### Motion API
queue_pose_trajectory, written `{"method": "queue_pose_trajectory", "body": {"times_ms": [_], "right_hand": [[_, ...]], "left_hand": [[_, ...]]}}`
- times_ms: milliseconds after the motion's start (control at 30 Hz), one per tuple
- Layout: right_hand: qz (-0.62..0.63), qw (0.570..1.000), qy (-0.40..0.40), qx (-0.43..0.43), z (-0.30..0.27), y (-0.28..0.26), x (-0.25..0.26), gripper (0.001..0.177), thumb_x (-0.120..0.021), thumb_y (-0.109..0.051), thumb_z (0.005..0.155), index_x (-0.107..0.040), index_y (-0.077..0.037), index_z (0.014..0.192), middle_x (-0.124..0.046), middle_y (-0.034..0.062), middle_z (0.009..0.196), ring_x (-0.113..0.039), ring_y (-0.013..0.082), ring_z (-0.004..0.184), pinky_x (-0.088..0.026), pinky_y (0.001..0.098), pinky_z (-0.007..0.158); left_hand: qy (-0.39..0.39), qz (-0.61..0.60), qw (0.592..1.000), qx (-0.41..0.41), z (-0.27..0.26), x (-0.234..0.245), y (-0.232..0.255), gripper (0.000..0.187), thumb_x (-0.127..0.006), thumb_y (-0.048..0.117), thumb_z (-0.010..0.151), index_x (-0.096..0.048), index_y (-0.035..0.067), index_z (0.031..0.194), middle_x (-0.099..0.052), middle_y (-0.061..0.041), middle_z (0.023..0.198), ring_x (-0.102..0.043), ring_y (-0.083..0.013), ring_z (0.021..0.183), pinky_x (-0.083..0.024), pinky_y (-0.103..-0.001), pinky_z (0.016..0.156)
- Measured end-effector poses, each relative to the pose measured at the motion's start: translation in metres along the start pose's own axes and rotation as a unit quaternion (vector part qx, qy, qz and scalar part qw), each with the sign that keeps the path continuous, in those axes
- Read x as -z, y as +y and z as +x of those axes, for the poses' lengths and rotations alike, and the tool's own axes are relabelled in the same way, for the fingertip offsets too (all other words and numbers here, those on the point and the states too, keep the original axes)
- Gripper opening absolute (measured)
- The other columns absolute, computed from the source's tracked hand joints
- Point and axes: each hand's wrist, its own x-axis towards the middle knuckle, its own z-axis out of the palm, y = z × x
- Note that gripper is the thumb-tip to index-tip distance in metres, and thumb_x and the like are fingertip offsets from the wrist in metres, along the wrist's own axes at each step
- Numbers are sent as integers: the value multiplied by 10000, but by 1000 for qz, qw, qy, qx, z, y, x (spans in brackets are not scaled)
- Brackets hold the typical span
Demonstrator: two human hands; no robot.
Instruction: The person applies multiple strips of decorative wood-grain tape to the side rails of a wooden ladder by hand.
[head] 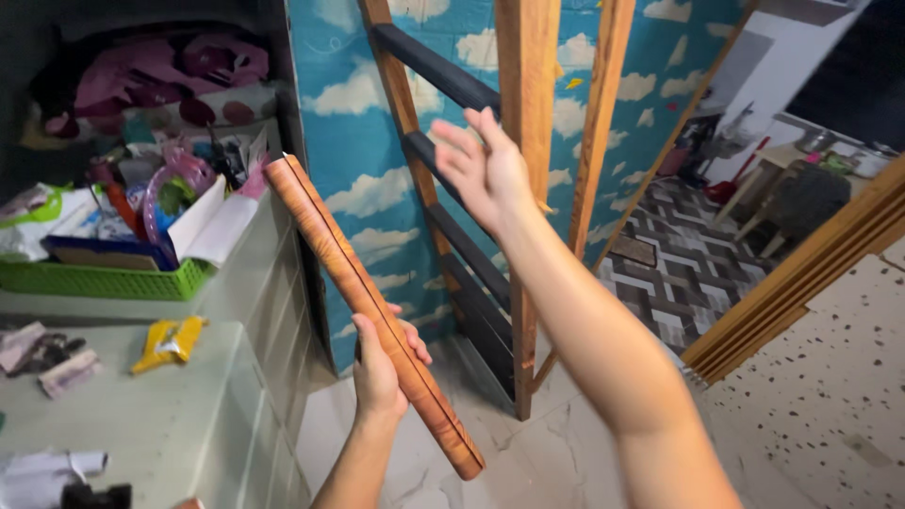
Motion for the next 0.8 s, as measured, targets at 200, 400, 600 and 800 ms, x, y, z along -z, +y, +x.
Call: {"method": "queue_pose_trajectory", "body": {"times_ms": [200, 400, 600, 800], "right_hand": [[321, 946, 12, 56, 95, 27, 0, 464, -416, -397, 1021, -532, -11, 1251, -673, 235, 1156, -665, 316, 882, -524, 462, 855], [321, 939, -9, 124, 163, 35, 35, 199, -551, -230, 1039, -603, -58, 954, -662, 112, 899, -627, 221, 787, -525, 397, 778], [153, 987, 44, 5, 143, 79, 27, 178, -616, -82, 1041, -594, -26, 874, -612, 79, 770, -598, 132, 653, -492, 236, 609], [-429, 903, 3, -11, 32, 115, 11, 231, -607, -202, 952, -696, -20, 842, -662, 66, 676, -628, 153, 601, -486, 292, 545]], "left_hand": [[-18, -22, 999, 25, 9, 27, 19, 631, -327, 667, 992, -482, 73, 1138, -524, -90, 688, -550, -208, 566, -492, -351, 537], [4, -11, 1000, 29, 21, 45, 34, 643, -328, 670, 978, -489, 65, 1125, -530, -91, 684, -556, -210, 559, -490, -348, 530], [26, -12, 999, 15, 29, 53, 43, 628, -346, 661, 984, -490, 68, 1132, -532, -85, 693, -558, -200, 563, -488, -346, 533], [37, 12, 999, -8, 35, 58, 45, 620, -353, 656, 985, -492, 67, 1122, -539, -89, 695, -561, -204, 552, -487, -344, 528]]}}
